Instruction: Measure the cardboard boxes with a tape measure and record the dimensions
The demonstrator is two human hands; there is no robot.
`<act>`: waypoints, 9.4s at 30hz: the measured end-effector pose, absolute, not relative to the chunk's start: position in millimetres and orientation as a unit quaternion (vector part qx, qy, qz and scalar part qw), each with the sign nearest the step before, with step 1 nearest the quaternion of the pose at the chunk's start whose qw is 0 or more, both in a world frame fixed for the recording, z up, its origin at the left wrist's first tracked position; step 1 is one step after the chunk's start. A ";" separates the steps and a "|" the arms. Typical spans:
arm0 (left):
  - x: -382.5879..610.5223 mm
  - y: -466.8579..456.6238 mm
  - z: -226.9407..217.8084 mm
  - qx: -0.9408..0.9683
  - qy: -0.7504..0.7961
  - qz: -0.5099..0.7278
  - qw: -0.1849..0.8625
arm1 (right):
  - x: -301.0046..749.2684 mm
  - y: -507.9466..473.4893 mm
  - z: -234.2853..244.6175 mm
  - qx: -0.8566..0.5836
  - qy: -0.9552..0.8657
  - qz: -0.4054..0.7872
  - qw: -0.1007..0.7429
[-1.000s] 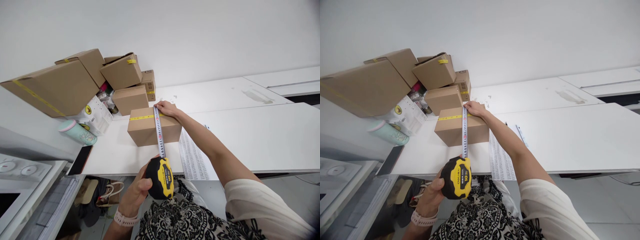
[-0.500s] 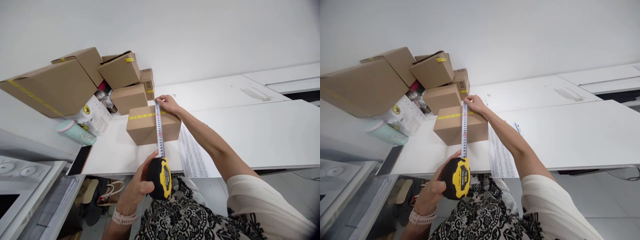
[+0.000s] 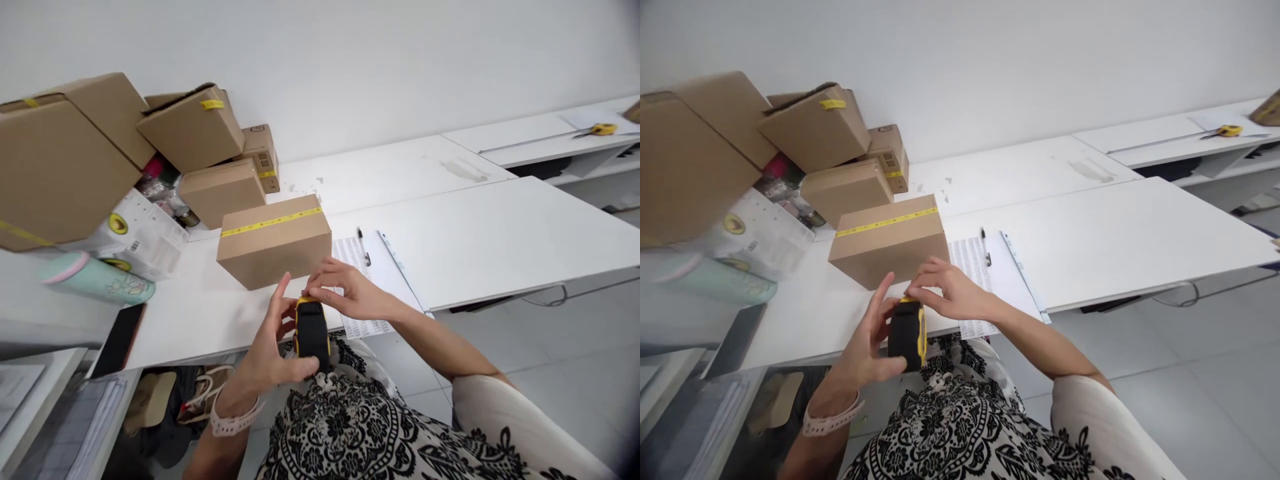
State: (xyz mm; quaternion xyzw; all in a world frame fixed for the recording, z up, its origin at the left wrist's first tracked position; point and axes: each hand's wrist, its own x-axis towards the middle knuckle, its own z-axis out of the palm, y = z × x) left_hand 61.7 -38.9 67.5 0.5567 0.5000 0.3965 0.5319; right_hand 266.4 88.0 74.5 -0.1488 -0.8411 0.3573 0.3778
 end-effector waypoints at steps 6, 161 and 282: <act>70.9 -5.8 53.4 0.686 0.624 0.232 0.295 | 341.7 143.7 -7.2 -0.571 -0.662 0.272 0.403; 230.7 174.5 -73.9 0.836 0.530 0.138 0.043 | 361.6 253.7 -83.2 -0.577 -0.604 0.348 0.427; 231.2 174.2 -74.6 0.831 0.531 0.152 0.062 | 363.9 255.7 -86.3 -0.589 -0.593 0.303 0.458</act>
